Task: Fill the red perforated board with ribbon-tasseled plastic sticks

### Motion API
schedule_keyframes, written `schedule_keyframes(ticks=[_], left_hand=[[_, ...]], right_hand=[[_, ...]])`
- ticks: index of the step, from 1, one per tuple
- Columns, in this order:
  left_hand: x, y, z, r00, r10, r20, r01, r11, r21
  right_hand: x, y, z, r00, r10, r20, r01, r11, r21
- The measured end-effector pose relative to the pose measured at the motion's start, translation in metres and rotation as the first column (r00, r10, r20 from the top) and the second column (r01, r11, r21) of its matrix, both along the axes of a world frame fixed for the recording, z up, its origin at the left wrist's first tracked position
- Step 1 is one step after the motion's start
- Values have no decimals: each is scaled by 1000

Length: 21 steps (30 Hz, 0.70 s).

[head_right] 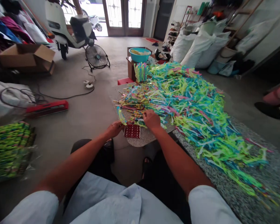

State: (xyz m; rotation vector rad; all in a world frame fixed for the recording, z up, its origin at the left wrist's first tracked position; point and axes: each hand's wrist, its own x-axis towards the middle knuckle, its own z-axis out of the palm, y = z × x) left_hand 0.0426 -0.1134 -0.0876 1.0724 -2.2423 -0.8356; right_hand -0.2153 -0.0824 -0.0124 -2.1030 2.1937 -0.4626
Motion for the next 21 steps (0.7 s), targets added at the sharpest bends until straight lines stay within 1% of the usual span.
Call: schedule_keyframes(ticks=[3,6,9,11,14,18,19,21], left_hand=[[1,-4,-3,1000,-8,-6,8,1000,24],[3,-7,-7,999,-42,-28,43,998,52],[6,-9,-8,997,-72,-36,74,996,53],[8,-7,-7,996,-83,-30,84,995,50],[9,-4,-3,997,-77,-27,78,995,63],[8,-1,0,995,-84,-56,88,993,84],[8,-1,0,995,-84,-61,89,993,83],[8,-1,1,995,-82,-59,87,993,83]], right_hand=[[-9,-8,5,981,46,-191,-35,998,60],[-4,-13,10,957,104,-271,-71,989,126],[-1,-16,14,948,141,-285,-98,982,159],[-3,-14,15,949,152,-277,-115,982,148],[-4,-4,15,943,192,-273,-162,978,130],[9,15,9,900,316,-302,-271,945,180],[13,18,6,897,318,-308,-273,945,180],[21,18,0,910,268,-317,-226,961,162]])
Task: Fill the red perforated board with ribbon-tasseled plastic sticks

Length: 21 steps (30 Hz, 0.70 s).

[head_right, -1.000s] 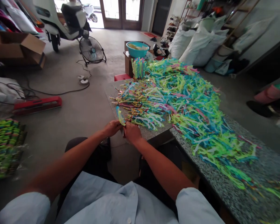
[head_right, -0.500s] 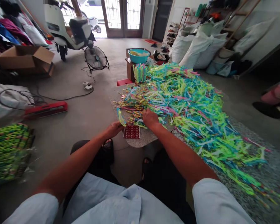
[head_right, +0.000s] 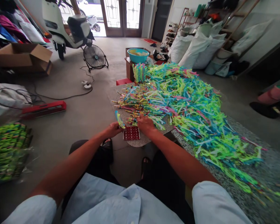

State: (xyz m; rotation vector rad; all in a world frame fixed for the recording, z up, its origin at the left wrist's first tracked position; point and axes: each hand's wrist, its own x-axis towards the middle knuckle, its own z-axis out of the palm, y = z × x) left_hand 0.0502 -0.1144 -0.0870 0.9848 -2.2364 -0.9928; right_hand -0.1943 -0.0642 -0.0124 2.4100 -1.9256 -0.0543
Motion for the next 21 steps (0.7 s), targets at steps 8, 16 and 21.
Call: schedule_keyframes(ticks=[8,16,21], left_hand=[[-4,2,-3,999,39,13,-38,999,-12],[-3,3,3,996,86,-2,-86,996,0],[9,22,35,970,236,-60,-243,920,-307]], right_hand=[[0,-13,10,994,-107,32,106,994,12],[-19,6,15,506,-308,806,168,951,259],[-11,39,4,-278,-556,783,-245,829,502]])
